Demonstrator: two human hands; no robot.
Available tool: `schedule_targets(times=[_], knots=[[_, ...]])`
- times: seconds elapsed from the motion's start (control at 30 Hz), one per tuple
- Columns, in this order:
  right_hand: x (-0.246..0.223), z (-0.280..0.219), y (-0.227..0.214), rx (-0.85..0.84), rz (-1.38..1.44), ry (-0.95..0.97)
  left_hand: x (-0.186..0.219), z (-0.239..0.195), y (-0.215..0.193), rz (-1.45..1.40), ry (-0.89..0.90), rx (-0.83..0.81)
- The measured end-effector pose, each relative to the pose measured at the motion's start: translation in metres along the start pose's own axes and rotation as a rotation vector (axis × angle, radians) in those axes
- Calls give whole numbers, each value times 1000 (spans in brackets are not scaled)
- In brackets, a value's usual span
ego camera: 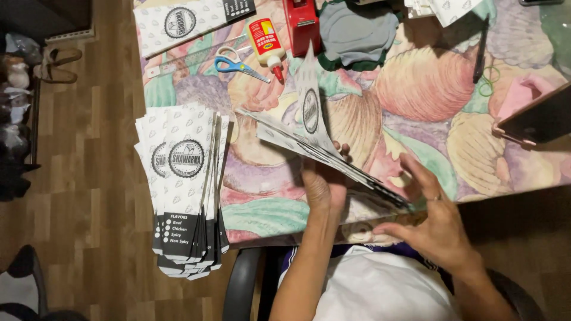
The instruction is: The person folds printed paper sheets into bag shapes, aligns the edges, and applies glue to the seams to secure them. They handle multiple bags, folding and gluing them one by one on a table.
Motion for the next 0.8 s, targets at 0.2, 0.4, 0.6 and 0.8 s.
schedule_targets(times=[0.2,0.4,0.6,0.8], knots=[[12,5,30,463,455,-141,-39,-38,50,125,278,-245],[62,4,0,507,505,-46,-30,-6,-71,-89,-22,149],[90,20,-23,325,438,97,112,-57,21,326,385,-369],[85,28,-7,268,678,9,118,-83,51,1397,811,-443]])
Point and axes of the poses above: each hand's wrist, its own z-axis towards the middle knuckle, its own y-axis out of the palm, x = y × z, the point moved 4 cm from there along z, towards the middle knuckle, and after that the axes turned 1 degree about x, right-handed, at the moved point
